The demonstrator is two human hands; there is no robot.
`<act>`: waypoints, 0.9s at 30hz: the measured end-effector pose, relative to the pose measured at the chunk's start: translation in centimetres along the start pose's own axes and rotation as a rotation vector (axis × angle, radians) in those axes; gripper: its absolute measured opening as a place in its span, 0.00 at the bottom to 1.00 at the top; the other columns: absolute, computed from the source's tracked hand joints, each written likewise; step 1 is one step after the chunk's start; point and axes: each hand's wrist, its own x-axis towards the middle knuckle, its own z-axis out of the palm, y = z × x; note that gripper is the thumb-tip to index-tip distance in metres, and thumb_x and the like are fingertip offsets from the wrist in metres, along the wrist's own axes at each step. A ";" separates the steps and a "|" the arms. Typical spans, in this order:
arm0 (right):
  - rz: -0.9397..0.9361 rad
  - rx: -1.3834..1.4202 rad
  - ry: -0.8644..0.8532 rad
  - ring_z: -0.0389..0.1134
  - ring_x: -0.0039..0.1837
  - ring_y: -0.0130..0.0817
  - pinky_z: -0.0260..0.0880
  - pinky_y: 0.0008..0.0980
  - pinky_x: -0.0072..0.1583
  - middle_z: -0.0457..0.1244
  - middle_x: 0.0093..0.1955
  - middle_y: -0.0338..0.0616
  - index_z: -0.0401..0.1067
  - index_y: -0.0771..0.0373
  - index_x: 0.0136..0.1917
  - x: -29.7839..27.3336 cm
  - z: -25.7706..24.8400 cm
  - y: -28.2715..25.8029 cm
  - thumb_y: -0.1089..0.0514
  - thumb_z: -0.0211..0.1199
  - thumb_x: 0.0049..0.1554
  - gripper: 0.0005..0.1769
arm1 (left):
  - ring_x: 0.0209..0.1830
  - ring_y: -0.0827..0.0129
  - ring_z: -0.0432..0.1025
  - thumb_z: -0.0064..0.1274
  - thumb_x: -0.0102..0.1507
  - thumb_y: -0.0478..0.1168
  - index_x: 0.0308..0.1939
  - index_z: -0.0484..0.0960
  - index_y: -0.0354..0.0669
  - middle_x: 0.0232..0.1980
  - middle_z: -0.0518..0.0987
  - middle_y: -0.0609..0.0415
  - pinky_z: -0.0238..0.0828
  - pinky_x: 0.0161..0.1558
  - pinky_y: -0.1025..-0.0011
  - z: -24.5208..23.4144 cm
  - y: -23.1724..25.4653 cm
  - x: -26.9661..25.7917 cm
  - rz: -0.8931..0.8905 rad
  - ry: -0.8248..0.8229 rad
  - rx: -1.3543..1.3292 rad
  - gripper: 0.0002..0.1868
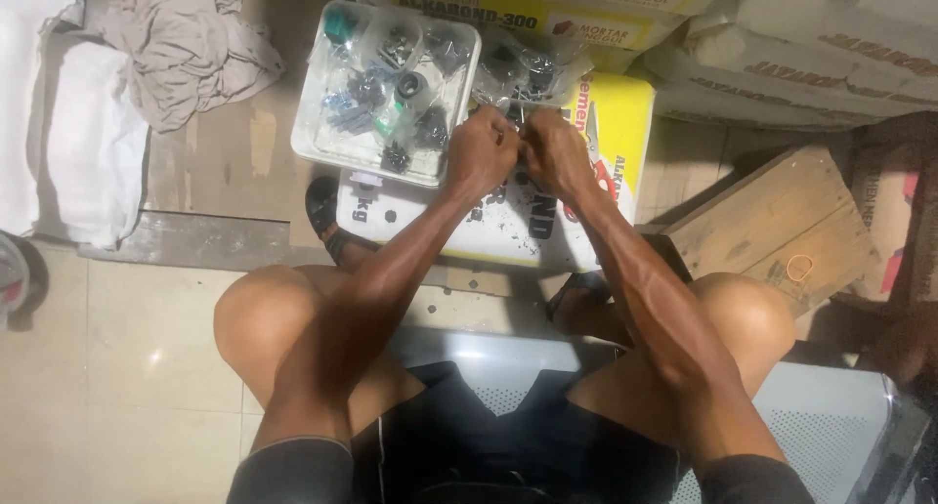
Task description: Sorting and inspecting small plastic components from a white plastic tray while seated.
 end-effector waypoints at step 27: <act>0.184 -0.625 -0.140 0.66 0.53 0.45 0.66 0.48 0.56 0.62 0.47 0.45 0.77 0.57 0.51 -0.2 5.8 15.2 0.53 0.76 0.49 0.18 | 0.49 0.34 0.79 0.44 0.67 0.38 0.48 0.80 0.25 0.44 0.79 0.25 0.76 0.42 0.48 1.6 -0.7 -1.4 -0.005 -0.423 0.153 0.16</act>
